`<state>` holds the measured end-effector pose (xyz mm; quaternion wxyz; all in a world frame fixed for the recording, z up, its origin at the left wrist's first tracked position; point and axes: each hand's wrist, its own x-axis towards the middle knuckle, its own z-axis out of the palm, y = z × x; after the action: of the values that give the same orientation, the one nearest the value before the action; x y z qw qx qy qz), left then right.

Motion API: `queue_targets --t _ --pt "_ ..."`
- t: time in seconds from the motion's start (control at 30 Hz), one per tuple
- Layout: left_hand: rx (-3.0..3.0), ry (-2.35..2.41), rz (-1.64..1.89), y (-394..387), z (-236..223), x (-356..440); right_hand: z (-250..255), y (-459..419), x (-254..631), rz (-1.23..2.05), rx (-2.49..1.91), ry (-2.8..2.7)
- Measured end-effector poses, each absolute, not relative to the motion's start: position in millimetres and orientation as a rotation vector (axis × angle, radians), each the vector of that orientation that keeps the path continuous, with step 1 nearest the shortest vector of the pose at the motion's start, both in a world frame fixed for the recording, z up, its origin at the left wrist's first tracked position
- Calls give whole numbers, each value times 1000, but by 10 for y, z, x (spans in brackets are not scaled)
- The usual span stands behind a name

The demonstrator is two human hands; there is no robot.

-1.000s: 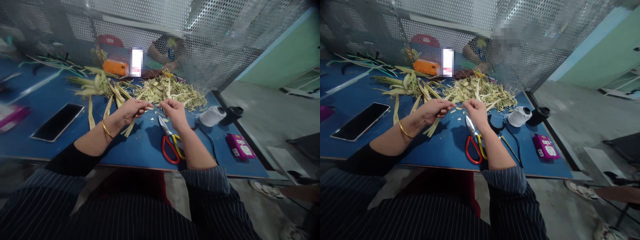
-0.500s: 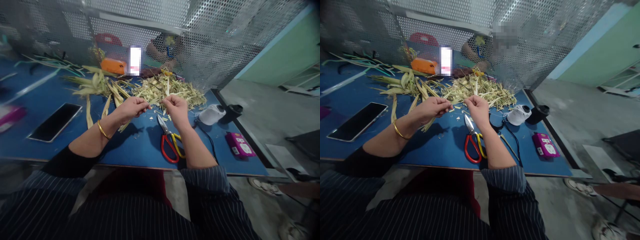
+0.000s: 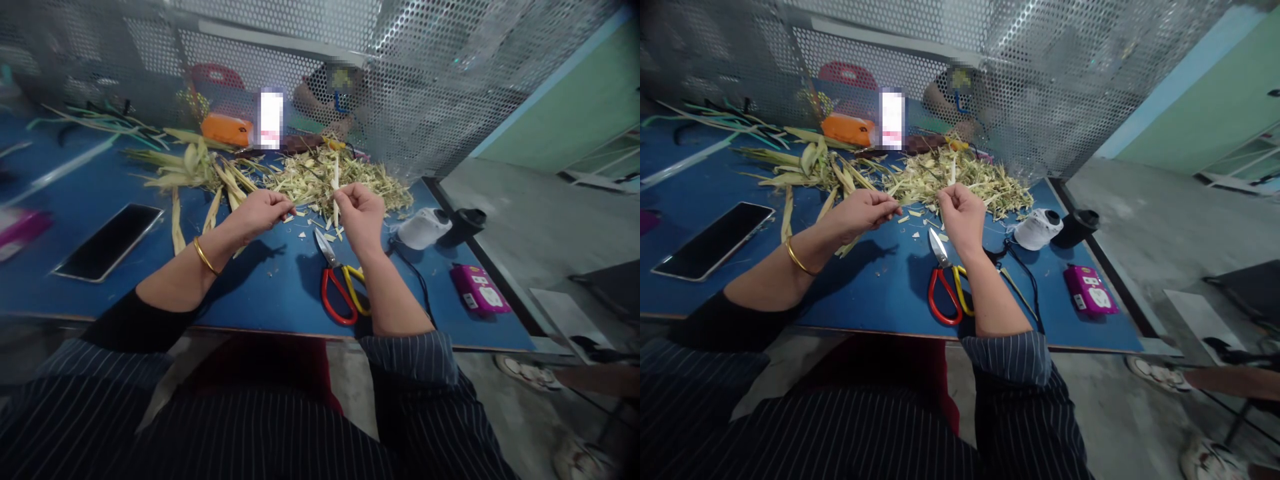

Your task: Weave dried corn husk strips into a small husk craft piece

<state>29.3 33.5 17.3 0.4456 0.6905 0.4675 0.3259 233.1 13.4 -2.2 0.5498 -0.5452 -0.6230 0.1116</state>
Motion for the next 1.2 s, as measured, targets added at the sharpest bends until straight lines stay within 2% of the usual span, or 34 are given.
queue_targets --t 0.1,0.2,0.3,0.37,0.53,0.7,0.83,0.93,1.0,1.07,1.2 --pt "2093 1245 782 377 140 272 71 22 2297 40 -1232 -1636" --pt "2337 1154 665 360 148 278 113 -23 2285 -37 -1212 -1755" --pt "2413 909 575 301 196 292 62 55 2328 40 -1259 -1702" --pt "2403 844 650 275 223 296 -10 148 2368 142 -1318 -1626" --pt "2299 998 1030 298 215 285 -137 238 2330 459 -1417 -1651" --pt "2239 1261 1153 365 133 279 -57 8 2121 464 -1121 -2062" --pt "2548 1305 882 397 46 287 37 -126 2066 390 -991 -2127" --pt "2729 1002 507 358 61 288 60 -95 2128 337 -1106 -2026" --pt "2650 755 432 320 124 273 34 -17 2195 361 -1175 -1906" --pt "2539 657 534 295 204 248 -19 79 2255 434 -1219 -1783" --pt "2401 895 860 302 299 213 -108 184 2276 583 -1288 -1662"
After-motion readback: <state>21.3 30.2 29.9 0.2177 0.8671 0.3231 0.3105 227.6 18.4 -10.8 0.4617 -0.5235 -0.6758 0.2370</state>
